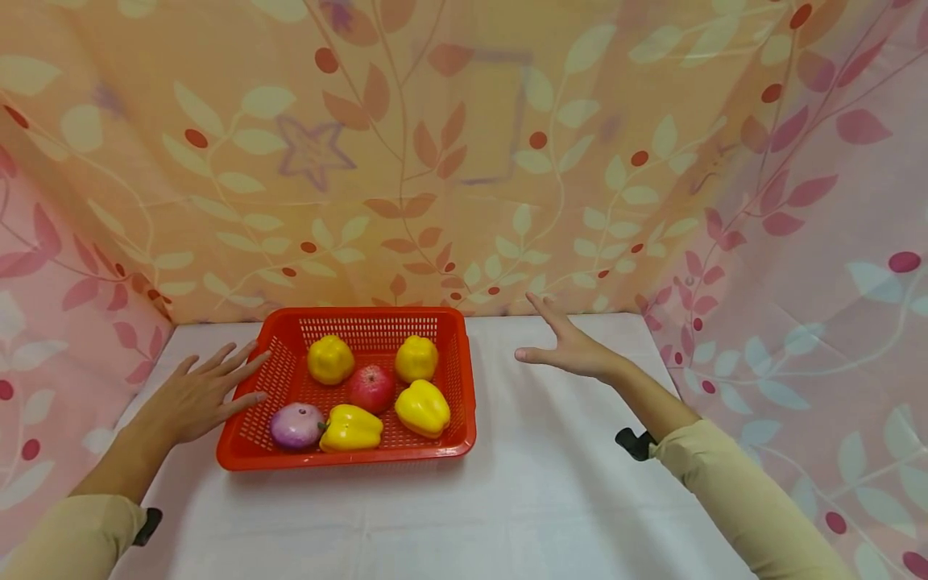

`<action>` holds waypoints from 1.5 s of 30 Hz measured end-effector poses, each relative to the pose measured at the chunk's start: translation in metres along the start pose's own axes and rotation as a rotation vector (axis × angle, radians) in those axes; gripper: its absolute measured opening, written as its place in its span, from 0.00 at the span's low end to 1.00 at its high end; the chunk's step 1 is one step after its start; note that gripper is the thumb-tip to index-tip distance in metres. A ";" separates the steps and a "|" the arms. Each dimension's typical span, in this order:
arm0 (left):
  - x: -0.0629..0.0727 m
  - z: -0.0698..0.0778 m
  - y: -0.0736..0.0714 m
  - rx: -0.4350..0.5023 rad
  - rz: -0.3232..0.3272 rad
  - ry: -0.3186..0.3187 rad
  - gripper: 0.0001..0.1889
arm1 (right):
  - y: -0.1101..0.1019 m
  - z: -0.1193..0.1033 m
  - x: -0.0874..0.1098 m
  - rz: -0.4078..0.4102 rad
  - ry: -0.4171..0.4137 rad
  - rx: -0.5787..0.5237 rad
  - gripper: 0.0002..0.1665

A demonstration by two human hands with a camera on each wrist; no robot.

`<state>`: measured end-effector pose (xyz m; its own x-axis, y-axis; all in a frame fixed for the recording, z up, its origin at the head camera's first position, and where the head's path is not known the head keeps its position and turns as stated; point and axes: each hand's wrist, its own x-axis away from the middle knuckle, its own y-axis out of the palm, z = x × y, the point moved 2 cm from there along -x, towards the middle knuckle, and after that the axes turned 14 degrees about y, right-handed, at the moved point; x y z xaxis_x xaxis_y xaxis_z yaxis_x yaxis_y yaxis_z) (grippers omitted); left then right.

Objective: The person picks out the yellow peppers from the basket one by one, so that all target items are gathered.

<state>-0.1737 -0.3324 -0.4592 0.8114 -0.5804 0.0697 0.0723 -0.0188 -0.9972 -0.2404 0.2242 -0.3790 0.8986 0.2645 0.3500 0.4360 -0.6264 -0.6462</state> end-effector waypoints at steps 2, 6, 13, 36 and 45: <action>0.000 0.001 -0.001 -0.009 -0.005 0.006 0.46 | 0.004 -0.003 0.000 -0.020 -0.025 0.014 0.62; 0.000 0.001 -0.001 -0.017 -0.013 0.014 0.46 | 0.012 -0.011 0.001 -0.056 -0.072 0.047 0.65; 0.000 0.001 -0.002 -0.011 -0.028 0.031 0.47 | 0.026 -0.022 -0.002 -0.134 -0.089 0.061 0.67; -0.002 0.002 -0.002 0.045 -0.023 0.028 0.45 | 0.077 -0.071 -0.022 -0.420 -0.065 0.039 0.59; -0.002 0.001 -0.001 0.060 -0.012 0.016 0.45 | 0.095 -0.072 -0.031 -0.406 -0.044 0.094 0.61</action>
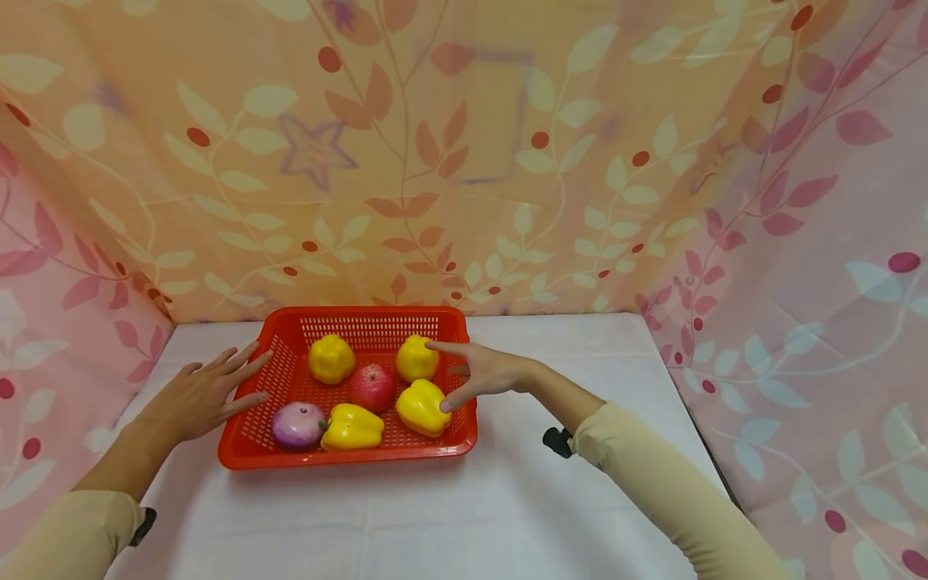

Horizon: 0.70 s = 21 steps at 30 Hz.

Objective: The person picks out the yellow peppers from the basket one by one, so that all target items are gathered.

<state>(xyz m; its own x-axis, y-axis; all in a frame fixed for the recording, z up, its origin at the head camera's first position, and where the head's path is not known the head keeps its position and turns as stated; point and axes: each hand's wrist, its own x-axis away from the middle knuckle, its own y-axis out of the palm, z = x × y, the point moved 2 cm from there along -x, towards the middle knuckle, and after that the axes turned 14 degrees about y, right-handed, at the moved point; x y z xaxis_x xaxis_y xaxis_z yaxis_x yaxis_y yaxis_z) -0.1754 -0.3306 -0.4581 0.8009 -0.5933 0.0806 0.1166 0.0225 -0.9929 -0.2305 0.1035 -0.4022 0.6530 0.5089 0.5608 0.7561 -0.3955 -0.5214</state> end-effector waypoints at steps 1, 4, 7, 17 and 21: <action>0.000 0.000 0.000 0.003 0.001 -0.001 0.45 | 0.001 0.000 -0.002 -0.004 0.006 0.004 0.61; 0.000 0.000 0.001 0.007 0.002 -0.001 0.45 | 0.004 0.000 -0.008 -0.019 0.030 0.010 0.61; 0.000 0.000 0.001 0.009 0.000 -0.006 0.45 | 0.007 -0.002 -0.014 -0.045 0.050 -0.015 0.61; -0.002 -0.001 -0.001 0.018 0.000 -0.013 0.44 | 0.016 -0.012 -0.031 -0.118 0.147 -0.127 0.60; -0.003 -0.001 -0.003 0.025 -0.007 -0.010 0.44 | 0.017 -0.015 -0.036 -0.125 0.173 -0.142 0.57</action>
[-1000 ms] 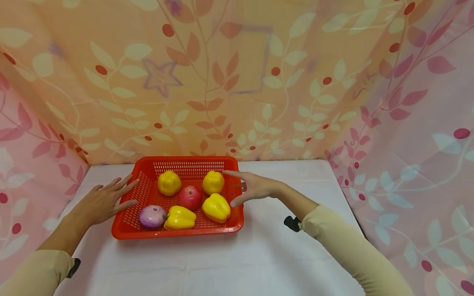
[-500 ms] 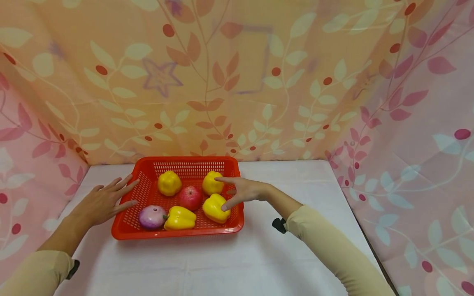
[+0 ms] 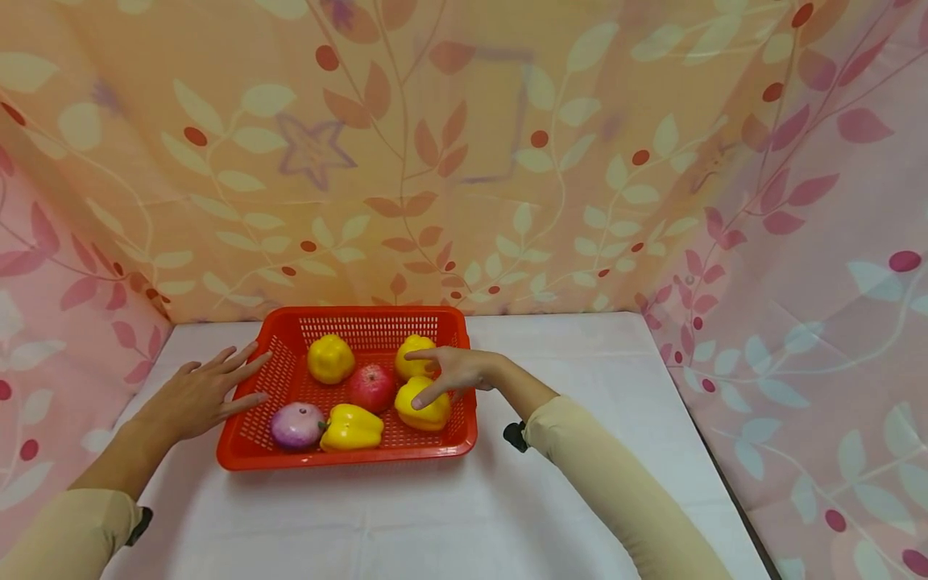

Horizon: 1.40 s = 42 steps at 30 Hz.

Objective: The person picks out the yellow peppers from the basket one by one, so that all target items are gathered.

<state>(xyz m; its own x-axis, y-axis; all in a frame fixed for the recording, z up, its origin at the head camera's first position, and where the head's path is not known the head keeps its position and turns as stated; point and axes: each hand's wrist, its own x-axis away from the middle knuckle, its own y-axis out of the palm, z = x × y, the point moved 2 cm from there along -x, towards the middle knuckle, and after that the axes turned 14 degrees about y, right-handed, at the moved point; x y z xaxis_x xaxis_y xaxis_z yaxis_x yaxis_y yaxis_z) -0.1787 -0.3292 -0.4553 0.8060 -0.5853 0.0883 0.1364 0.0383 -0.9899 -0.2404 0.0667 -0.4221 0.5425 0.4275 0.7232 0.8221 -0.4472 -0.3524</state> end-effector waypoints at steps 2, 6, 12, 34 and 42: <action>0.000 0.000 0.000 0.004 0.001 -0.002 0.43 | 0.001 -0.001 -0.002 0.001 0.012 0.003 0.57; 0.000 0.000 -0.001 0.007 0.002 -0.003 0.43 | 0.005 -0.001 -0.006 -0.007 0.019 0.022 0.56; 0.001 0.000 0.000 0.012 0.003 -0.004 0.43 | 0.010 -0.002 -0.013 -0.009 0.021 0.065 0.54; 0.001 0.001 0.003 0.018 0.007 -0.011 0.43 | 0.012 -0.015 -0.034 -0.037 0.221 0.116 0.39; 0.001 -0.001 0.004 0.003 0.011 -0.013 0.44 | 0.012 -0.014 -0.039 -0.041 0.223 0.128 0.37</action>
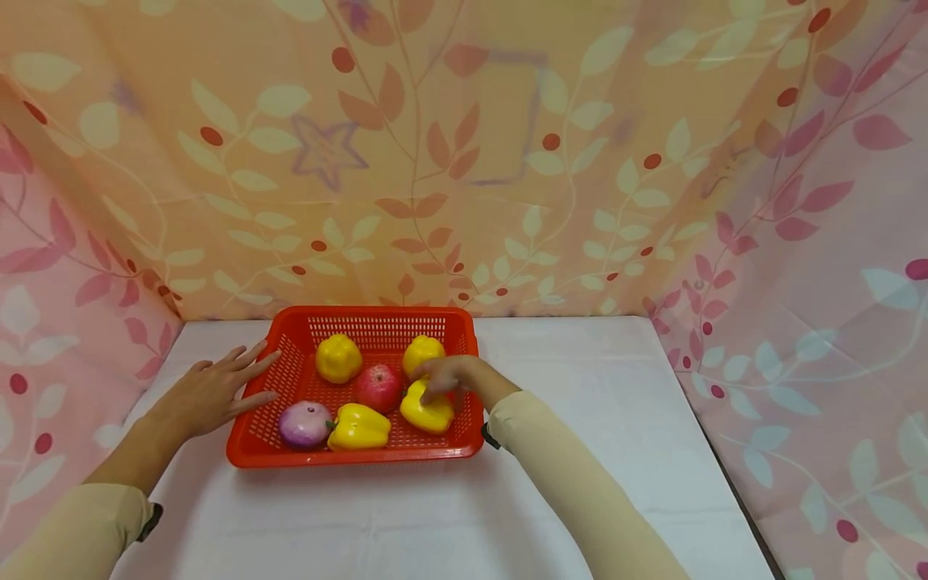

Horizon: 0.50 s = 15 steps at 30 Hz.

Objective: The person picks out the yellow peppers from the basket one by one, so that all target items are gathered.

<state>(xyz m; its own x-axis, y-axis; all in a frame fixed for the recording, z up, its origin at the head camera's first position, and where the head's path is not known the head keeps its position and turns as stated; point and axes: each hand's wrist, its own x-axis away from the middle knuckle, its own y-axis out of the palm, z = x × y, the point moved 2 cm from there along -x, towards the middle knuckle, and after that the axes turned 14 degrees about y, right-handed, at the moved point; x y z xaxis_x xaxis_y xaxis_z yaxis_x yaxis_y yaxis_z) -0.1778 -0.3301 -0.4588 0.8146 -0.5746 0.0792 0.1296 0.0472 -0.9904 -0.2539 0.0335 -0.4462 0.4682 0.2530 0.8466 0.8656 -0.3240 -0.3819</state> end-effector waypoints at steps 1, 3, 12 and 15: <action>0.000 0.000 0.000 0.000 -0.001 -0.003 0.43 | 0.000 0.000 0.000 0.001 -0.001 0.003 0.37; 0.000 0.000 0.000 -0.002 0.001 -0.001 0.43 | 0.000 0.000 0.000 0.001 -0.005 0.007 0.36; 0.000 0.001 -0.001 0.010 0.003 -0.007 0.43 | 0.000 0.001 -0.002 0.002 -0.013 -0.001 0.35; 0.000 0.001 0.000 0.009 0.000 -0.007 0.43 | -0.001 0.002 -0.001 -0.003 -0.011 -0.003 0.35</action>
<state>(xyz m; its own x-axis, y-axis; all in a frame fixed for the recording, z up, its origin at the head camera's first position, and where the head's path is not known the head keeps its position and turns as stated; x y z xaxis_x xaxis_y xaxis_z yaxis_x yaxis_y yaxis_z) -0.1775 -0.3292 -0.4590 0.8184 -0.5690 0.0800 0.1345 0.0543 -0.9894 -0.2549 0.0348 -0.4475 0.4677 0.2644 0.8434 0.8664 -0.3261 -0.3782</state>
